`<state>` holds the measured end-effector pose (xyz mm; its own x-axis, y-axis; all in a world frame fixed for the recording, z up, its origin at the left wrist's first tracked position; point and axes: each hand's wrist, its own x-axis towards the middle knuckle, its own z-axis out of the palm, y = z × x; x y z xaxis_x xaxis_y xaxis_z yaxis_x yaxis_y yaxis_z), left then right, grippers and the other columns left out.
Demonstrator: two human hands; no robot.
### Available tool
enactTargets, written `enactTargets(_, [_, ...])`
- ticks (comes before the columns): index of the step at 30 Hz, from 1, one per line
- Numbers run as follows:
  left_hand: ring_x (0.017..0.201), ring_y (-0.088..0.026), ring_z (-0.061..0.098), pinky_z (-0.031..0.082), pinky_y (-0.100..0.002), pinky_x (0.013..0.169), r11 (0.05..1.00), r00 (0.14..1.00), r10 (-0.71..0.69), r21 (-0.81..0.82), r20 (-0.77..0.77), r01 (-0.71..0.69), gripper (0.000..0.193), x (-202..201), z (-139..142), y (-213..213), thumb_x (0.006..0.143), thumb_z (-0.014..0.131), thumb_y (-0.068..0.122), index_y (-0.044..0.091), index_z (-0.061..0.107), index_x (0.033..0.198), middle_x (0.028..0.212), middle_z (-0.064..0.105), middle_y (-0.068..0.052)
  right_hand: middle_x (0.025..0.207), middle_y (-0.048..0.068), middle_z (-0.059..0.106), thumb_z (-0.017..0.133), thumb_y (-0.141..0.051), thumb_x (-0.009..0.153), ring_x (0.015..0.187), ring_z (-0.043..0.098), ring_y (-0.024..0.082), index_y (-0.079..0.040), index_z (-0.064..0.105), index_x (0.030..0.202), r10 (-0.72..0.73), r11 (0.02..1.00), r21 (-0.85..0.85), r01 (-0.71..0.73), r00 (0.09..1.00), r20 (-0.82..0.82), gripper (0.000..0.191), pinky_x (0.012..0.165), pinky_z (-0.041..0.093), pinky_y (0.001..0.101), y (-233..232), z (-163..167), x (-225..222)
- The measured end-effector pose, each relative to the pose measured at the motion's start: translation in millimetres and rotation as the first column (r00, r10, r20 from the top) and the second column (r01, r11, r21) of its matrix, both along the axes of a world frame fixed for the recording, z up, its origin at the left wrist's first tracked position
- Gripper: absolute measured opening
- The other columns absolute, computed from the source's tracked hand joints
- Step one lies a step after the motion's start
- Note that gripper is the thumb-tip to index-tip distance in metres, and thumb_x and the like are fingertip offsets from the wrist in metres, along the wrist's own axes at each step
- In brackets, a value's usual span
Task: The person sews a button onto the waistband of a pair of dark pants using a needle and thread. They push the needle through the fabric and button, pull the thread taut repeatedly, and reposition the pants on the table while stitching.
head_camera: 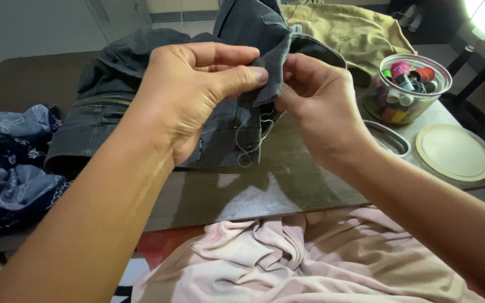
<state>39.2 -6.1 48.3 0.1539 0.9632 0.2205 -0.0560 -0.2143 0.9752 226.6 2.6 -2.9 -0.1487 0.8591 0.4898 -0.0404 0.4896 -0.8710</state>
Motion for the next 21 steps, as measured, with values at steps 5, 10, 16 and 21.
enactTargets(5, [0.082,-0.012,0.074,0.060,-0.025,0.077,0.997,0.998,0.009,-0.082,-0.065,-0.014,0.034,-3,1,3,0.073,0.085,0.005,0.001,0.079,0.107,0.093,0.081,-0.007,0.105,0.002,0.075,0.070,-0.003,0.099,0.094,0.069,0.007,0.002,0.071,0.115,0.009,1.000,0.005,-0.009,0.999,-0.042,0.017,0.086,0.057,0.0235,-4,-6,1])
enactTargets(10, [0.084,-0.011,0.069,0.055,-0.023,0.075,0.994,0.997,0.070,-0.087,-0.016,-0.071,0.035,-3,-10,2,0.077,0.085,0.008,0.002,0.078,0.110,0.095,0.079,-0.006,0.103,0.004,0.075,0.072,-0.004,0.097,0.090,0.068,0.007,0.002,0.071,0.114,-0.024,1.000,-0.012,0.024,1.000,0.003,0.019,0.083,0.057,0.0239,-1,-6,0])
enactTargets(16, [0.095,-0.010,0.070,0.058,-0.022,0.081,0.973,0.987,0.152,0.166,0.052,-0.158,0.028,-4,-32,-16,0.088,0.071,0.006,0.000,0.073,0.115,0.106,0.075,-0.004,0.096,0.005,0.075,0.074,-0.004,0.093,0.084,0.069,0.010,0.003,0.071,0.111,-0.005,0.986,-0.167,-0.014,0.994,-0.110,0.019,0.076,0.057,0.0253,5,-4,-7])
enactTargets(21, [0.102,-0.012,0.067,0.059,-0.024,0.086,0.664,0.913,0.361,0.739,-0.190,-0.109,0.040,-3,-38,-21,0.083,0.080,0.003,-0.001,0.065,0.120,0.114,0.065,-0.008,0.096,0.009,0.074,0.074,-0.001,0.091,0.082,0.068,0.013,0.005,0.070,0.111,0.021,0.955,-0.272,-0.114,0.947,-0.321,0.022,0.076,0.057,0.0266,9,1,-20])
